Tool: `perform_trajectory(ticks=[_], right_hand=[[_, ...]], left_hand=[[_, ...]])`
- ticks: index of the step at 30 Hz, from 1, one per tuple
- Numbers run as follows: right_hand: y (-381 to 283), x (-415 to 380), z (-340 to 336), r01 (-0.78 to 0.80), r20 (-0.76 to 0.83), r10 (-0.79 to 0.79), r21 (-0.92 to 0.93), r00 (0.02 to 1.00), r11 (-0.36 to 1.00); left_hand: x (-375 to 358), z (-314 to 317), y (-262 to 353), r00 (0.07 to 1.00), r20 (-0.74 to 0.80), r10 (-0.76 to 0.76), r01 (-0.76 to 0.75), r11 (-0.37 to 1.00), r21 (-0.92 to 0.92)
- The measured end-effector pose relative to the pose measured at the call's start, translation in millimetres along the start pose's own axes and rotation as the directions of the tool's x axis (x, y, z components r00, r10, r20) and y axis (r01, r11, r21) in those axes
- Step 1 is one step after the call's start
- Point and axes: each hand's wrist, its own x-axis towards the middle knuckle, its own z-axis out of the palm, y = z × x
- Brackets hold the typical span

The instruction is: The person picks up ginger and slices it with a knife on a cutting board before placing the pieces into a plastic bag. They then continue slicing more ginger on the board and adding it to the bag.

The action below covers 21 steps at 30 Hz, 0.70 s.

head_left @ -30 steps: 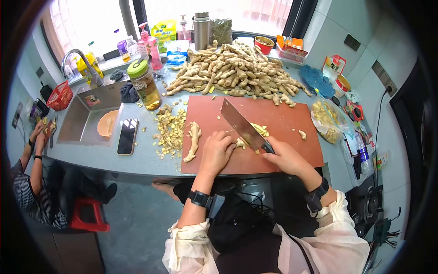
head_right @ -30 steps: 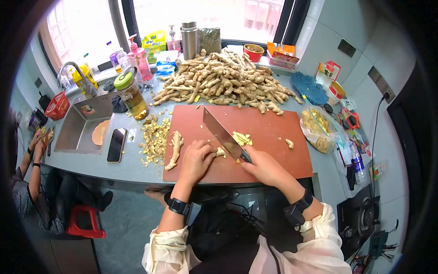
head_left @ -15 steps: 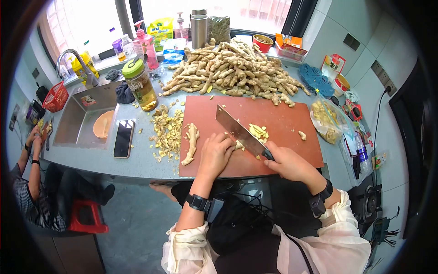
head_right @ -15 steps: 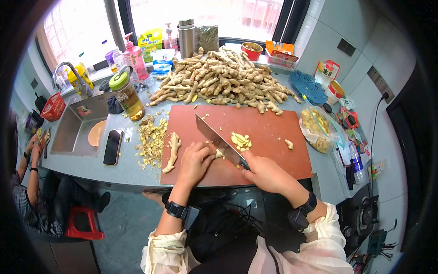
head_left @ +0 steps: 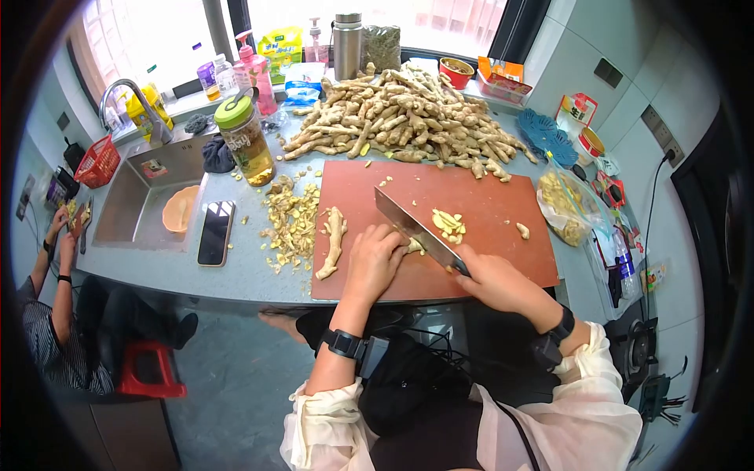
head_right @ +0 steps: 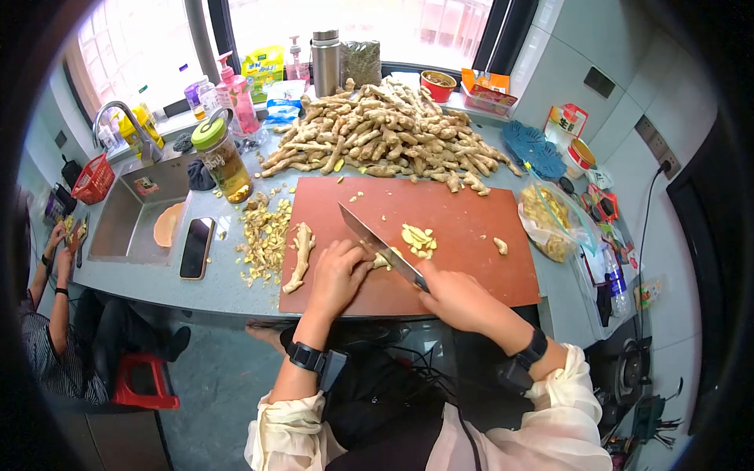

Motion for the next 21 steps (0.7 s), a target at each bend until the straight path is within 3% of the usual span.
perform_trajectory(ticks=[2, 8, 21], right_hand=[[3.5, -14.1, -0.3, -0.079, 0.024, 0.079, 0.015, 0.997, 0.997], [9.0, -11.0, 6.4, -0.082, -0.056, 0.095, 0.197, 0.994, 0.977], [-5.5, -19.7, -16.2, -0.076, 0.020, 0.074, 0.190, 0.997, 0.979]], left_hand=[[1.0, 1.0, 0.3, 1.000, 0.004, 0.000, 0.000, 1.000, -0.006], [0.4, -2.0, 0.6, 1.000, 0.012, -0.013, 0.013, 0.999, -0.044], [0.4, 1.8, -2.0, 1.000, -0.009, 0.004, -0.004, 0.999, -0.044]])
